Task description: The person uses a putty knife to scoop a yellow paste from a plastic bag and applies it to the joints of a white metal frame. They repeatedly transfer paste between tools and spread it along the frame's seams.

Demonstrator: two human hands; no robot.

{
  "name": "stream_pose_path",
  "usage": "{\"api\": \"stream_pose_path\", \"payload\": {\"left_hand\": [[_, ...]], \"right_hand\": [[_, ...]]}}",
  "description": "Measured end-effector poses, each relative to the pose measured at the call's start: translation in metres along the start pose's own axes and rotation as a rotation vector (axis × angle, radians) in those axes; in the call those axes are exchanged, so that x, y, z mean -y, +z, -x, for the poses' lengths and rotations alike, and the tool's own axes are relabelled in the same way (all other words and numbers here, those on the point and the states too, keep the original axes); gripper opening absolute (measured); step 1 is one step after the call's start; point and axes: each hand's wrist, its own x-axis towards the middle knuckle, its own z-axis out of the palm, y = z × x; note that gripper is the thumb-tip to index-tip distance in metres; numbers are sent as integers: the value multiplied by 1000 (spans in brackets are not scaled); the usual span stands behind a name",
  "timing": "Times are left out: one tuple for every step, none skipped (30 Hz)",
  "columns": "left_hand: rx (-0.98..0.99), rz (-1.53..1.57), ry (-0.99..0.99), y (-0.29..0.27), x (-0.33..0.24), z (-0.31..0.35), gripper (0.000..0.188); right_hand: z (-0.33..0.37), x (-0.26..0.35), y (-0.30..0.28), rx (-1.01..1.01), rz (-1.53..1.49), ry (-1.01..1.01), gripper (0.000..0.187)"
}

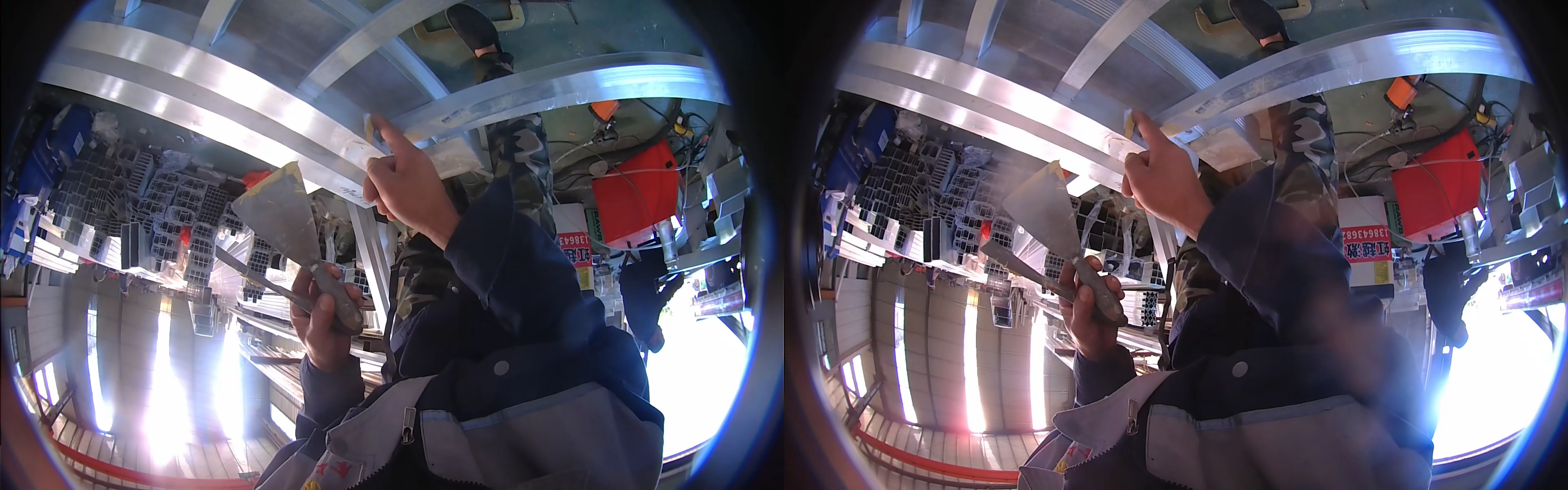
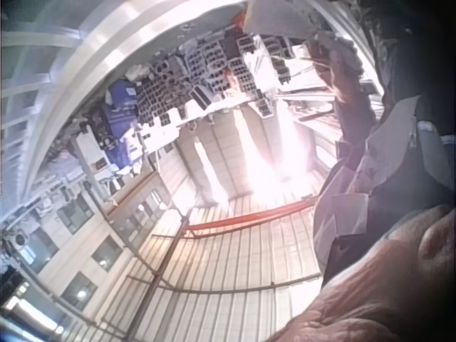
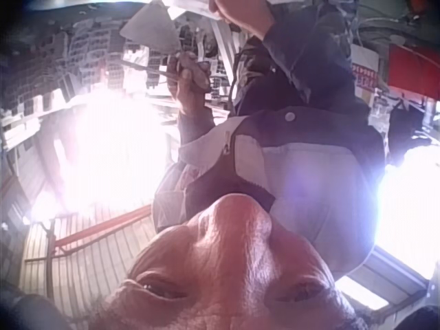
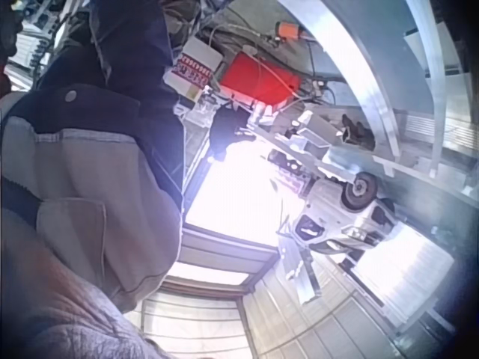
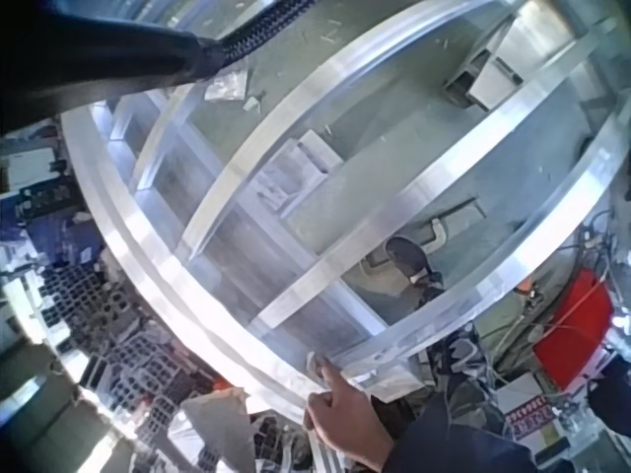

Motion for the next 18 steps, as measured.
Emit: {"api": "stream_pose_path", "payload": {"left_hand": [[0, -2, -3, 0, -1, -1, 52], [-1, -4, -5, 1, -1, -1, 53], [0, -2, -6, 1, -1, -1, 53], [0, -1, -6, 0, -1, -1, 53], [1, 1, -6, 0, -1, -1, 53], [1, 2, -4, 0, -1, -2, 54], [1, 2, -2, -1, 0, -2, 54], [3, 2, 0, -1, 1, -2, 54], [0, 5, -3, -1, 1, -2, 54], [-4, 9, -6, 0, 0, -2, 54], [-9, 13, -9, 1, 0, -2, 54], [-8, 16, -8, 1, 1, -2, 54], [-6, 18, -7, 1, 2, -2, 54], [-5, 20, -6, 1, 2, -3, 53], [-6, 17, -8, 1, 1, -3, 54], [-8, 14, -10, 1, 1, -2, 54], [-11, 12, -13, 1, 1, -2, 54], [-12, 13, -12, 1, 1, -2, 54]], "right_hand": [[1, -2, 0, -1, -11, -6, 65], [2, -4, 1, 0, -23, -13, 65], [4, -5, 1, 0, -34, -19, 65], [6, -5, 1, 2, -48, -16, 65], [9, -6, 1, 5, -62, -14, 66], [11, -6, 2, 7, -75, -12, 66], [12, -7, 2, 12, -102, -6, 65], [13, -8, 3, 16, -130, -2, 65], [15, -9, 4, 21, -158, 2, 65], [17, -10, 5, 27, -174, -5, 65], [18, -10, 5, 35, -189, -11, 64], [20, -11, 5, 43, -204, -17, 64], [22, -12, 5, 48, -194, -28, 64], [23, -12, 6, 52, -184, -40, 63], [24, -13, 6, 56, -175, -51, 63], [26, -12, 6, 69, -200, -39, 61], [27, -10, 5, 83, -226, -26, 59], [29, -10, 4, 96, -251, -14, 57]]}}
